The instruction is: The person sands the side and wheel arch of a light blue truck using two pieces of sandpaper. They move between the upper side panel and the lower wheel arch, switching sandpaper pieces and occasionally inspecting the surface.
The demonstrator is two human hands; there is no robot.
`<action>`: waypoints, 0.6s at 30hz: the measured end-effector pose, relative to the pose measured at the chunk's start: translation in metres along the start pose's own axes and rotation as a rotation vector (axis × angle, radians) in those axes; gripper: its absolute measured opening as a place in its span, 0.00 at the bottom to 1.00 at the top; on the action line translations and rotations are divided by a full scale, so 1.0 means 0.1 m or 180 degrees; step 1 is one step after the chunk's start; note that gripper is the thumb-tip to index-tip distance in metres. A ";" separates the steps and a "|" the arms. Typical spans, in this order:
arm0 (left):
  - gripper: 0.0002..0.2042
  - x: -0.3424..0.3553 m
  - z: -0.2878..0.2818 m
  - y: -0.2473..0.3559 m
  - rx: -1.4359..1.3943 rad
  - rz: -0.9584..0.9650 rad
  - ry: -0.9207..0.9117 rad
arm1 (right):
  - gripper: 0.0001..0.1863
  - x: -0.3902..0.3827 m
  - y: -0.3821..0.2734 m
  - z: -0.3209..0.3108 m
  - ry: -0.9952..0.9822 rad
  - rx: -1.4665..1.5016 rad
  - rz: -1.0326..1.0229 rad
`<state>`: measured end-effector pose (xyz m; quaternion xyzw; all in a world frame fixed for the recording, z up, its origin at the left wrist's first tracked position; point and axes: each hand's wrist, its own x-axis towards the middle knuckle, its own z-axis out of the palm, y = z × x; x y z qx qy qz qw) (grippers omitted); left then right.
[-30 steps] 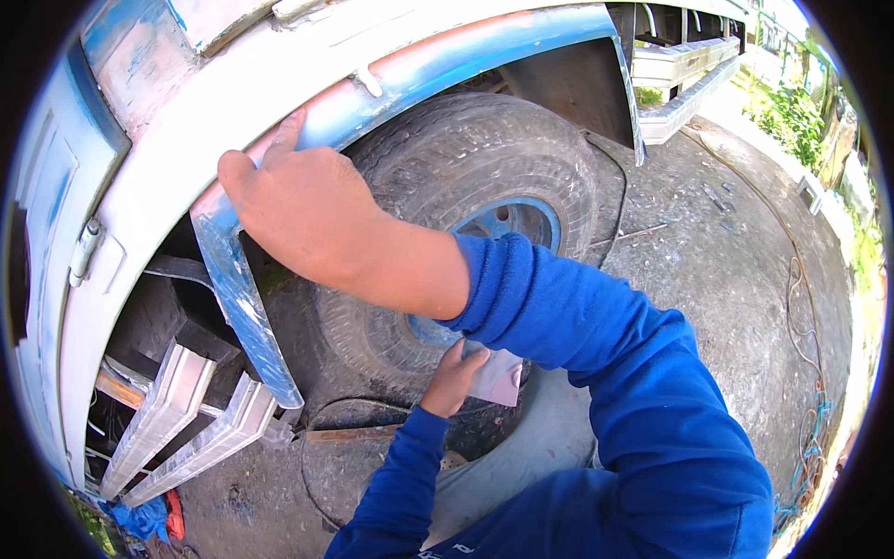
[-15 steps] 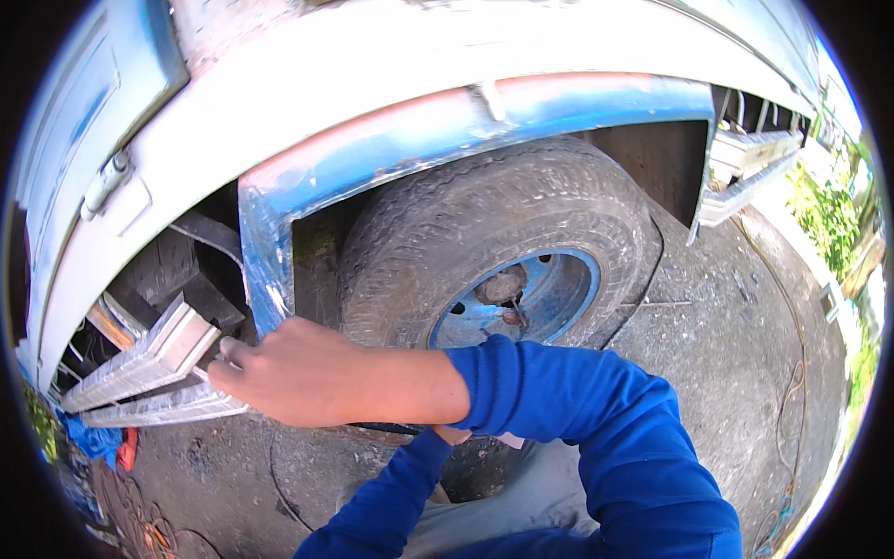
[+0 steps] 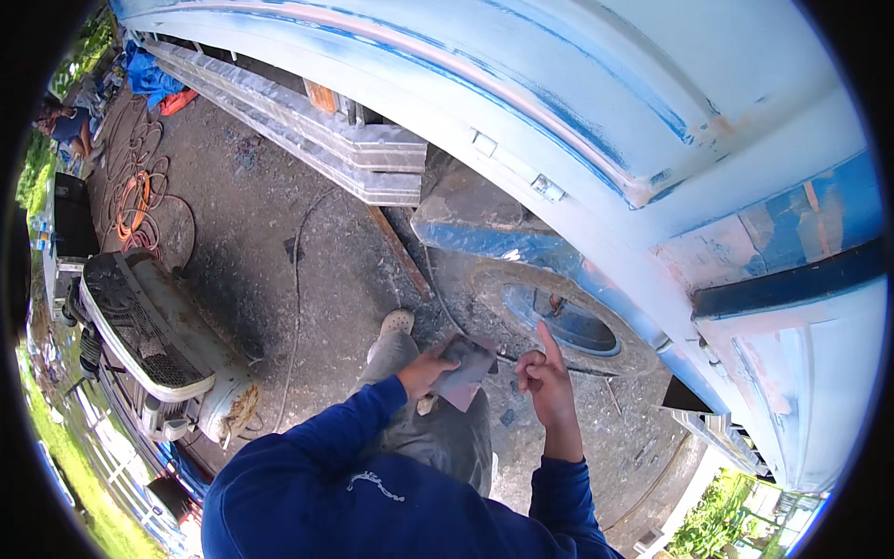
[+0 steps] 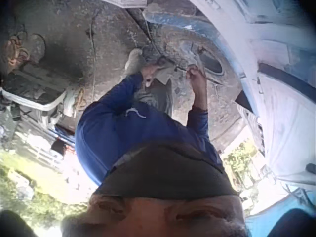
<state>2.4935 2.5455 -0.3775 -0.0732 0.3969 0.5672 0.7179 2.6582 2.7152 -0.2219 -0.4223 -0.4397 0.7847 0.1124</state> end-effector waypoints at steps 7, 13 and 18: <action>0.19 -2.36 1.14 0.95 -0.0883 0.1616 0.0501 | 0.44 -1.03 -1.04 1.10 -0.1492 0.0833 0.0362; 0.22 -3.44 2.02 0.78 -0.1058 0.1984 0.0286 | 0.46 -1.94 -1.44 1.50 -0.1940 -0.0161 0.0072; 0.22 -3.99 2.45 0.54 -0.1186 0.1965 0.0052 | 0.44 -2.42 -1.38 1.73 -0.1963 -0.0755 -0.0631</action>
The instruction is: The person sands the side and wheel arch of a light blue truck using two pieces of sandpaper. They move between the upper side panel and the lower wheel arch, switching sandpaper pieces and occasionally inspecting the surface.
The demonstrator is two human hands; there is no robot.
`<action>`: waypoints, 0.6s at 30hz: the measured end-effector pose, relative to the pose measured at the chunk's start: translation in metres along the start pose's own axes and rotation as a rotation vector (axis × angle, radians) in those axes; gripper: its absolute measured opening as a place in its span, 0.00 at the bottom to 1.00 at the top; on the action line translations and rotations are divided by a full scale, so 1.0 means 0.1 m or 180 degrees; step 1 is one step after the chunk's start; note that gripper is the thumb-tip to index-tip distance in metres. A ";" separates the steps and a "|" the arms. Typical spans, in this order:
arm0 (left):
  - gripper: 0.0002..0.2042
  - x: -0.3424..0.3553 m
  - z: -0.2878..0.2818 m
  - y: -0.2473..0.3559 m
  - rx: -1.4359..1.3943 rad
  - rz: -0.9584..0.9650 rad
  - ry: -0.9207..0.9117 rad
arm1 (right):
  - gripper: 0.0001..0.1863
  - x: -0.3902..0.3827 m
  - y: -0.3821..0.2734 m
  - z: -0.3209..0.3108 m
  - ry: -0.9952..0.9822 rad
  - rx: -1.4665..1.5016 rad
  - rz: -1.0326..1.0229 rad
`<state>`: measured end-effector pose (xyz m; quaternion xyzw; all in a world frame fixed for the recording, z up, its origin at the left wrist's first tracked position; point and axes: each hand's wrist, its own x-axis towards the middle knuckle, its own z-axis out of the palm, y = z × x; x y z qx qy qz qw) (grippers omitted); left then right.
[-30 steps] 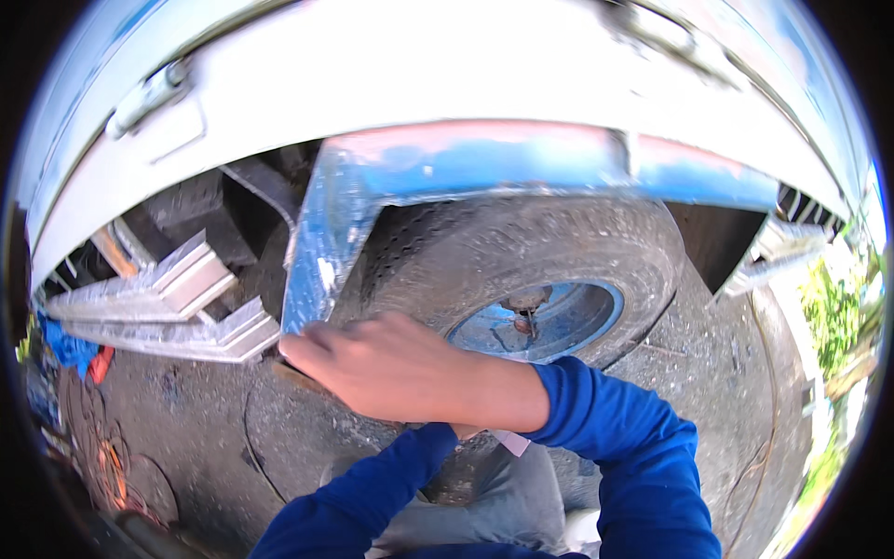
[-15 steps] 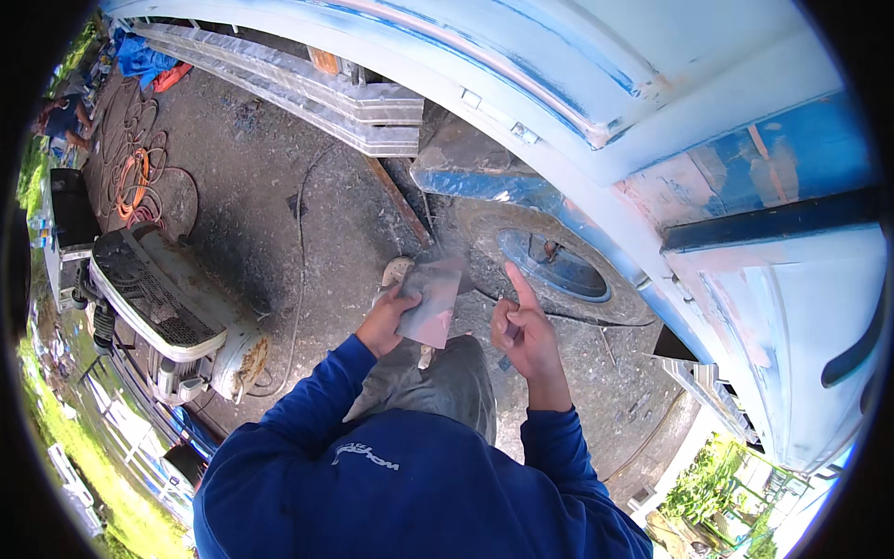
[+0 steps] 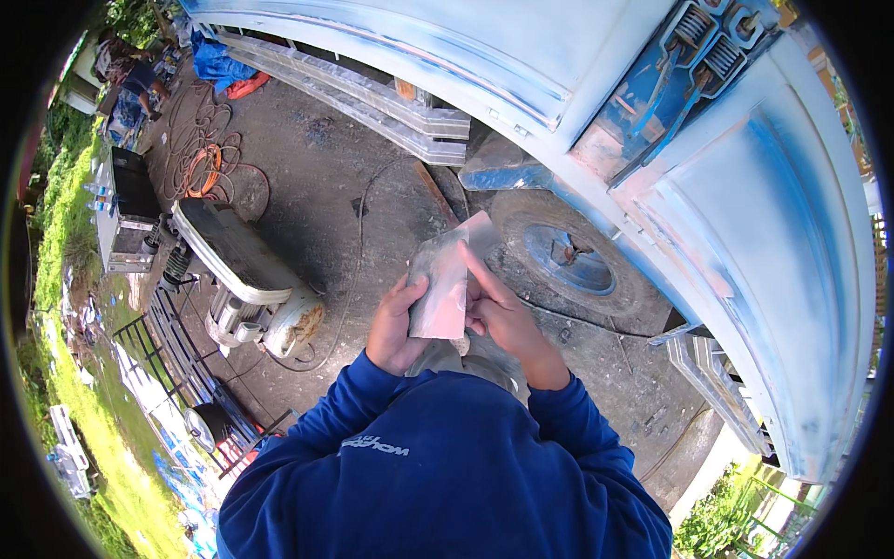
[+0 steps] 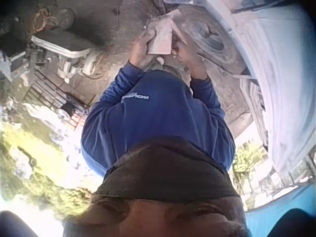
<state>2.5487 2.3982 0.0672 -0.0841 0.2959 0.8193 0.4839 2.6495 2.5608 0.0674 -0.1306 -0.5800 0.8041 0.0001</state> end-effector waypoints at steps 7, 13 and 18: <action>0.23 -0.32 -0.08 -0.01 0.0593 0.0581 -0.0087 | 0.29 -0.17 0.41 0.19 0.0800 0.0909 -0.0123; 0.20 -0.53 -0.20 -0.21 0.1247 0.0475 -0.0185 | 0.24 -0.02 0.22 0.20 0.0867 0.2374 0.0239; 0.18 -0.58 -0.40 0.00 0.1468 0.0663 0.0056 | 0.24 0.04 0.06 -0.03 0.1663 0.2210 -0.0893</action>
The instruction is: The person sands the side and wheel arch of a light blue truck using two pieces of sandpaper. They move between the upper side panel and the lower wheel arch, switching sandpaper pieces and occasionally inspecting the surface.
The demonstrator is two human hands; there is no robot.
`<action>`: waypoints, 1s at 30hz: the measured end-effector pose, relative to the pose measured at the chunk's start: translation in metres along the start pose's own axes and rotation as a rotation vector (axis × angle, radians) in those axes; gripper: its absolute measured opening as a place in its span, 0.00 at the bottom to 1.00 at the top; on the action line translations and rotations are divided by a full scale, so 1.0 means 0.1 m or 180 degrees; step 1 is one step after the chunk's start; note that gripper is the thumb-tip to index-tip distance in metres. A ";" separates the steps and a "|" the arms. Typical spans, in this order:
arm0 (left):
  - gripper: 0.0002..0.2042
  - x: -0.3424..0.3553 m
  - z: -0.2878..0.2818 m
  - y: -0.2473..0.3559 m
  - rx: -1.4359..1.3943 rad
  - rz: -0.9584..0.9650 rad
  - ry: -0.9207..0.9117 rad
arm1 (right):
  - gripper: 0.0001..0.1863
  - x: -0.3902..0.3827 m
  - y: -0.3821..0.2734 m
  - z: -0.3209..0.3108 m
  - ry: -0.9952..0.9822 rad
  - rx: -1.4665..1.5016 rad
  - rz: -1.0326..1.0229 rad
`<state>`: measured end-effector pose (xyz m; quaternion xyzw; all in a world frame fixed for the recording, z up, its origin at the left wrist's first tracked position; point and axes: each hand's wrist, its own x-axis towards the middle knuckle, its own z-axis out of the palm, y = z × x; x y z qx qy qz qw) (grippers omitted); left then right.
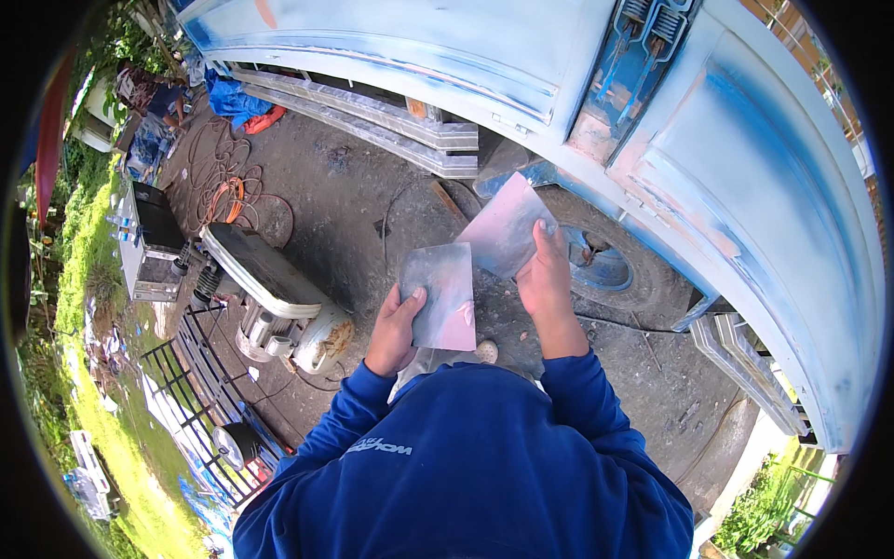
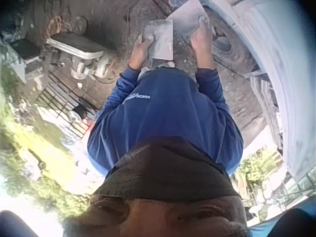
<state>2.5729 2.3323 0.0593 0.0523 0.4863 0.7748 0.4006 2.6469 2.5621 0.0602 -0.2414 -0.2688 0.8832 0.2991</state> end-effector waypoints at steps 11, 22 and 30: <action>0.22 0.26 0.18 0.66 0.1587 0.0196 -0.0559 | 0.36 -0.08 -0.61 0.48 -0.0971 -0.5123 -0.2397; 0.23 0.32 0.34 0.36 0.1742 0.0627 -0.0049 | 0.34 -0.27 -0.22 0.18 -0.0934 -0.5007 -0.2382; 0.21 0.33 0.58 0.08 0.1547 0.0908 0.0193 | 0.34 -0.36 -0.04 0.03 -0.0427 -0.4717 -0.2368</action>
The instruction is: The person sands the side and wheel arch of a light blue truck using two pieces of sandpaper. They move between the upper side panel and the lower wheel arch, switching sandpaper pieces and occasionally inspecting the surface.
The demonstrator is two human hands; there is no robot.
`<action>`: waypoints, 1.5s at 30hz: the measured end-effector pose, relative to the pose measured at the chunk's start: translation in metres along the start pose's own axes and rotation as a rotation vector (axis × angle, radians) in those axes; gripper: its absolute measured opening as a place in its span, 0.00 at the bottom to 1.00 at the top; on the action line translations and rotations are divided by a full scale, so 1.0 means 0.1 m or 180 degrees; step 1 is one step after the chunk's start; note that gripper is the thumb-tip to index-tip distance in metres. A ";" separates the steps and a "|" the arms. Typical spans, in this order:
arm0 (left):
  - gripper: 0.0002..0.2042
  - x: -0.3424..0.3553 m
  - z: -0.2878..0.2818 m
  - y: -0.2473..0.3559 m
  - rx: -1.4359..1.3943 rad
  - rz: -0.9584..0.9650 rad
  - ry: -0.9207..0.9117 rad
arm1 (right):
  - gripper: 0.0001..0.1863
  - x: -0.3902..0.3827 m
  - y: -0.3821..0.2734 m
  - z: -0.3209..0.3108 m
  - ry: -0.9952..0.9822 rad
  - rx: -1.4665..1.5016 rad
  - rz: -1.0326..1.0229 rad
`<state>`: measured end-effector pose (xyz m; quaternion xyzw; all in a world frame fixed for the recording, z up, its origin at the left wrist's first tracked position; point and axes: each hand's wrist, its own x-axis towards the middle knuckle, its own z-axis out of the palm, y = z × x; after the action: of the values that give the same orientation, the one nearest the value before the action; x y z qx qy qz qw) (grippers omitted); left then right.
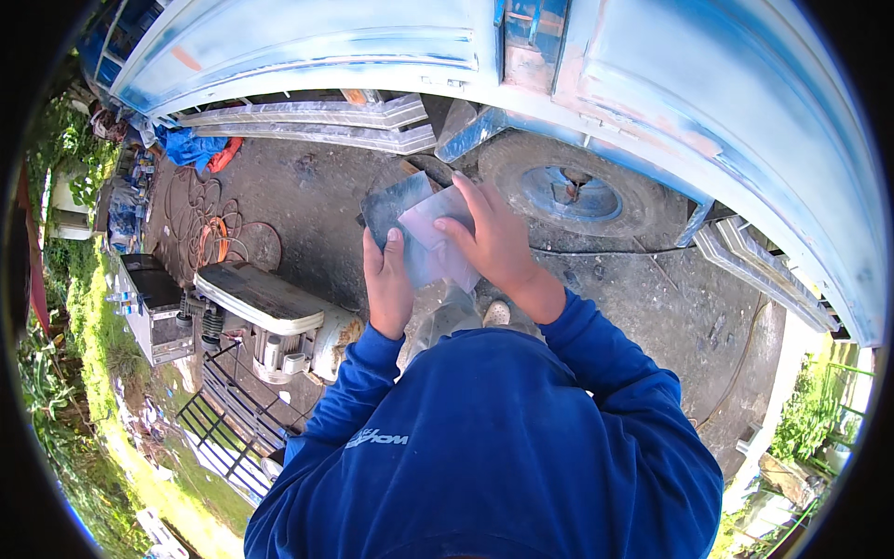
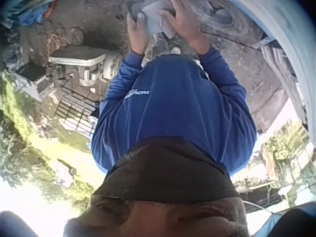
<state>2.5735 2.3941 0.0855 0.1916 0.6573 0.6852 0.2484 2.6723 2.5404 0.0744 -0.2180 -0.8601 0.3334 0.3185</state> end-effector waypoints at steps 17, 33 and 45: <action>0.29 -0.36 -0.96 -0.85 0.0225 -0.0865 0.1281 | 0.12 -2.24 3.00 0.02 -0.0861 -0.1972 0.3097; 0.24 -0.13 -0.50 -0.69 -0.0255 -0.1425 -0.0472 | 0.18 -0.29 0.38 0.89 -0.1058 0.4536 0.3566; 0.12 0.32 -0.94 -0.73 -0.2035 -0.0821 0.1019 | 0.27 -0.08 -0.31 1.62 -0.2002 0.3865 0.3035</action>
<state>2.4990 2.3386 0.0048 -0.0894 0.4596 0.8400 0.2741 2.5603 2.4445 -0.0001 -0.2459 -0.3950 0.8837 -0.0497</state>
